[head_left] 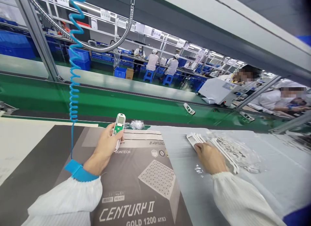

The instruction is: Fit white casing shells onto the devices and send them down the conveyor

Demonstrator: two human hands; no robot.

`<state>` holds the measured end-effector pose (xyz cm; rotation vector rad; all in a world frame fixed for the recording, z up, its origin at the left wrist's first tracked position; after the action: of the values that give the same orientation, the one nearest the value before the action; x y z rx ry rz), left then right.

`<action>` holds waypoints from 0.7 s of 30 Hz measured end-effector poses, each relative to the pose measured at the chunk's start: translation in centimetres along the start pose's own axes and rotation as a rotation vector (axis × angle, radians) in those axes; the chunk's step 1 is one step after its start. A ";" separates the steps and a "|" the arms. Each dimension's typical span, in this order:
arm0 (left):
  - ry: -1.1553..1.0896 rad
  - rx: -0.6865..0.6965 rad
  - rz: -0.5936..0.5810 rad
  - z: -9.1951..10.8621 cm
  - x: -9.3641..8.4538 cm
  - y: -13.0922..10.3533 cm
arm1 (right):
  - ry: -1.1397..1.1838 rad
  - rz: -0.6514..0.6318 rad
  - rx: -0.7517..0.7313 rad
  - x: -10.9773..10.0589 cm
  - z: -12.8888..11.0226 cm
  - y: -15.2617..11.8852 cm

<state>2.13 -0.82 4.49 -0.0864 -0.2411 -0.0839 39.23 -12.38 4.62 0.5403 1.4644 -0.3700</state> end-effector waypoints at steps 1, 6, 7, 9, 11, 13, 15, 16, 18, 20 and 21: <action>-0.003 -0.003 -0.001 0.0 0.0 0.0 | 0.014 -0.028 -0.010 0.1 0.0 0.1; -0.001 -0.002 -0.008 0.2 0.1 0.0 | 0.054 0.114 0.029 0.2 0.8 0.3; 0.000 0.003 -0.008 0.3 0.1 -0.1 | 0.024 0.141 0.034 0.2 0.9 0.2; -0.004 0.007 -0.008 0.4 0.2 -0.2 | -0.032 0.109 -0.008 0.4 0.8 0.1; -0.010 -0.004 -0.013 0.5 0.2 -0.2 | -0.033 0.040 -0.088 0.8 0.6 -0.1; -0.017 -0.020 -0.018 0.5 0.2 -0.2 | 0.003 0.044 -0.129 1.2 0.4 0.1; -0.037 -0.029 -0.016 0.5 0.2 -0.2 | 0.044 0.083 -0.103 1.5 0.4 0.7; -0.053 -0.028 -0.016 0.5 0.2 -0.2 | 0.062 0.082 -0.087 1.6 0.5 1.2; -0.087 -0.020 -0.029 0.4 0.2 -0.1 | 0.112 0.043 -0.079 1.9 0.4 2.4; -0.115 -0.003 -0.061 0.4 0.3 -0.1 | 0.177 0.013 -0.104 1.7 0.2 3.8; -0.121 0.003 -0.080 0.3 0.3 0.0 | 0.217 0.041 -0.118 1.4 0.1 4.4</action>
<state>2.32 -0.86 4.88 -0.0792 -0.3660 -0.1582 41.83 -8.63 3.72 0.5266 1.6701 -0.1948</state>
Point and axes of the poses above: each hand's wrist, its own y-axis towards the middle knuckle, its own x-axis out of the palm, z = x × y, the point moved 2 cm from there along y, towards the middle knuckle, and after that the axes turned 6 degrees about x, right-handed, at the moved point
